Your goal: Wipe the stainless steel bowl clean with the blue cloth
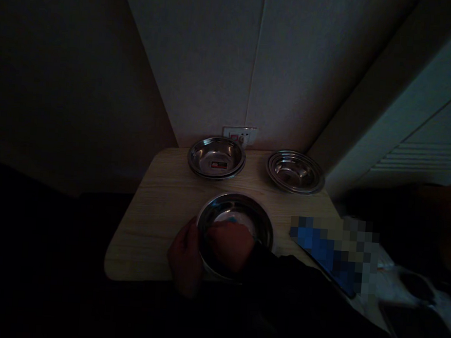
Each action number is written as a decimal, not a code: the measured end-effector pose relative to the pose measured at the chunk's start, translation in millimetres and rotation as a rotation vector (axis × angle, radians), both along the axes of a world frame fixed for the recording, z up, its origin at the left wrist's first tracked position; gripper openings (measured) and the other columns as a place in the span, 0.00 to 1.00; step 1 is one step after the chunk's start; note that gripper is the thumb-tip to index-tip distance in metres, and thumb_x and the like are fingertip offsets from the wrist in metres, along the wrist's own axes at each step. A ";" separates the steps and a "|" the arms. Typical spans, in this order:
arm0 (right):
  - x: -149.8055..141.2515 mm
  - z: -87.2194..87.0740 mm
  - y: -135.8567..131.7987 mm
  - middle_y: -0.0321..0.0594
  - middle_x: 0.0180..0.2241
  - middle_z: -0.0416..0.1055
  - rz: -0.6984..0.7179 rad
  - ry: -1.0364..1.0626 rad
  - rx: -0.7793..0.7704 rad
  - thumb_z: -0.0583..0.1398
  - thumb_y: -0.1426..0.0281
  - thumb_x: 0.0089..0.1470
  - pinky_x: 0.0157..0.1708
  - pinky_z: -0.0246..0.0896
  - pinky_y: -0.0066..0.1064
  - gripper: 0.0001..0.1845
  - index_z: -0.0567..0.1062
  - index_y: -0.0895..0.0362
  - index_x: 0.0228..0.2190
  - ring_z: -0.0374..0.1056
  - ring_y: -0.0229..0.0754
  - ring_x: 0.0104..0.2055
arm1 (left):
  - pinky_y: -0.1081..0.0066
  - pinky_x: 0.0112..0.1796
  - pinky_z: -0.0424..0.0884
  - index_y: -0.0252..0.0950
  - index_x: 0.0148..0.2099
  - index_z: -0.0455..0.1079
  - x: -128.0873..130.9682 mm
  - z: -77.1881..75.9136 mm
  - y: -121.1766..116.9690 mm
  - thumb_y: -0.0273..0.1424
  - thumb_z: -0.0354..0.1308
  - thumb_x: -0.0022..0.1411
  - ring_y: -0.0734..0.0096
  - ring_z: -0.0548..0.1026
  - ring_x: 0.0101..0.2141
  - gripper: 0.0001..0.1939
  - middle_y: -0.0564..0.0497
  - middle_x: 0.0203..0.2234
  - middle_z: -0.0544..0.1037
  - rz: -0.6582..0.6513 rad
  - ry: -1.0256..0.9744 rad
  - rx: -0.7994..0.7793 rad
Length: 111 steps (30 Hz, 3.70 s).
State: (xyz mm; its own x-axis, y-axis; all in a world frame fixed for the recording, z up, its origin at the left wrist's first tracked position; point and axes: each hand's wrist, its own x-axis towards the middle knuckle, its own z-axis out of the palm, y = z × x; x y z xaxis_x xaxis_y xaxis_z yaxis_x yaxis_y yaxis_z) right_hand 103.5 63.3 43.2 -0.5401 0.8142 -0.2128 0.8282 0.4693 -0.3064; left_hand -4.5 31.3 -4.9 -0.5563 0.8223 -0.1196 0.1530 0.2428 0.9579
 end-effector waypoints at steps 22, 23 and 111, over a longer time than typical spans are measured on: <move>35.5 5.2 -9.3 0.45 0.34 0.75 0.037 -0.044 -0.060 0.52 0.69 0.52 0.30 0.63 0.32 0.13 0.77 0.56 0.33 0.71 0.46 0.36 | 0.68 0.41 0.68 0.34 0.43 0.73 21.5 6.1 4.7 0.41 0.50 0.56 0.64 0.74 0.39 0.19 0.46 0.39 0.78 -0.100 -0.055 -0.006; 35.7 5.3 -10.4 0.45 0.34 0.75 0.029 -0.047 -0.065 0.52 0.69 0.52 0.30 0.63 0.33 0.13 0.77 0.56 0.33 0.71 0.46 0.36 | 0.68 0.41 0.68 0.34 0.42 0.73 21.0 5.9 5.3 0.41 0.51 0.56 0.64 0.74 0.39 0.19 0.46 0.39 0.78 -0.106 -0.076 -0.012; 36.7 -5.3 26.4 0.51 0.38 0.71 -0.227 -0.168 0.166 0.49 0.76 0.54 0.30 0.63 0.33 0.13 0.73 0.60 0.35 0.69 0.47 0.39 | 0.67 0.44 0.69 0.33 0.45 0.72 23.4 0.7 12.6 0.37 0.50 0.57 0.64 0.74 0.43 0.18 0.45 0.42 0.77 -0.219 0.026 0.073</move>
State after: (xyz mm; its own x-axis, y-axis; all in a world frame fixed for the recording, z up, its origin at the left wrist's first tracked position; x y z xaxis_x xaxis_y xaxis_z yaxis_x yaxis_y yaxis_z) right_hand 140.2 89.7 37.8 -0.3090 0.9410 -0.1380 0.9500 0.2985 -0.0916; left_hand 18.9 43.9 -4.2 -0.3656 0.9298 -0.0436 0.2195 0.1317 0.9667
